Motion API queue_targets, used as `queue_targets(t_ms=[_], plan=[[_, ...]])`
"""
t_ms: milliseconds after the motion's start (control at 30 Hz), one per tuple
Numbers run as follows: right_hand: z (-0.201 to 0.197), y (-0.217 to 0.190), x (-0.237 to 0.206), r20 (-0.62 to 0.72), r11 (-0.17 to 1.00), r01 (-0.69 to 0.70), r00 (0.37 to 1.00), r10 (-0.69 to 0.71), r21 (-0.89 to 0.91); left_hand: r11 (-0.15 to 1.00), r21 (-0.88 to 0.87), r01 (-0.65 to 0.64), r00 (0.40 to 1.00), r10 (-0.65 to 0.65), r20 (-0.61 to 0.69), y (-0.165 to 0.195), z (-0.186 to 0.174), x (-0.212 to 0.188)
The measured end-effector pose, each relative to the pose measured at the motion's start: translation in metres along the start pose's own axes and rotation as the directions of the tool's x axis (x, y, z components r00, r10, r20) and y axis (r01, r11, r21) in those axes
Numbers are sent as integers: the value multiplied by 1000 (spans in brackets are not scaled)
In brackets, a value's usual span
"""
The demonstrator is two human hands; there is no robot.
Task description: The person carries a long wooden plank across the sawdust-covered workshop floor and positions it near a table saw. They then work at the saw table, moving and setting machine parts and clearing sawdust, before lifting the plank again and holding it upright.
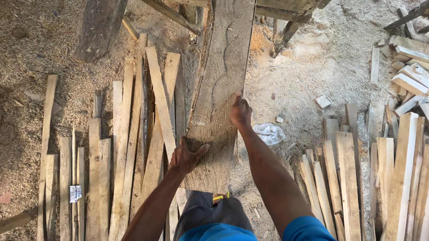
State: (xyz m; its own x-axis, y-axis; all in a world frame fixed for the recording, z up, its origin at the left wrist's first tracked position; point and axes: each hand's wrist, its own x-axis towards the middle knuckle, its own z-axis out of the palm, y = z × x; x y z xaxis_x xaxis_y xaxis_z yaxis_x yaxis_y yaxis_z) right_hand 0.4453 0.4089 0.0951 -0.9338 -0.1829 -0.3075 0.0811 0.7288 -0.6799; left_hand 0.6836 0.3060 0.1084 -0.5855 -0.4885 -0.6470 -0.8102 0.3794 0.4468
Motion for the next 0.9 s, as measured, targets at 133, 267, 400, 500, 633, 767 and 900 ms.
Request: queue_targets(t_ms=[133, 267, 400, 500, 633, 767, 900], plan=[[0, 6, -20, 7, 1000, -1, 1000, 1, 18, 1000, 12, 11, 1000, -11, 28, -10, 5, -18], [2, 7, -41, 63, 996, -62, 996, 58, 65, 1000, 20, 4, 1000, -4, 26, -19, 5, -34], [4, 8, -58, -18, 998, -9, 1000, 10, 62, 1000, 25, 2, 1000, -2, 26, -29, 3, -50], [4, 11, -68, -9, 1000, 1, 1000, -1, 28, 1000, 29, 11, 999, -12, 31, -33, 3, -60], [3, 15, -82, -18, 1000, 16, 1000, -15, 19, 999, 37, 26, 999, -27, 38, -41, 8, -72], [4, 19, -100, 0, 999, -16, 1000, 16, 46, 1000, 26, -11, 1000, 11, -9, -56, 14, -83], [3, 21, -120, 12, 999, 30, 999, -29, -37, 1000, 10, 8, 1000, -9, 15, -73, 21, -95]])
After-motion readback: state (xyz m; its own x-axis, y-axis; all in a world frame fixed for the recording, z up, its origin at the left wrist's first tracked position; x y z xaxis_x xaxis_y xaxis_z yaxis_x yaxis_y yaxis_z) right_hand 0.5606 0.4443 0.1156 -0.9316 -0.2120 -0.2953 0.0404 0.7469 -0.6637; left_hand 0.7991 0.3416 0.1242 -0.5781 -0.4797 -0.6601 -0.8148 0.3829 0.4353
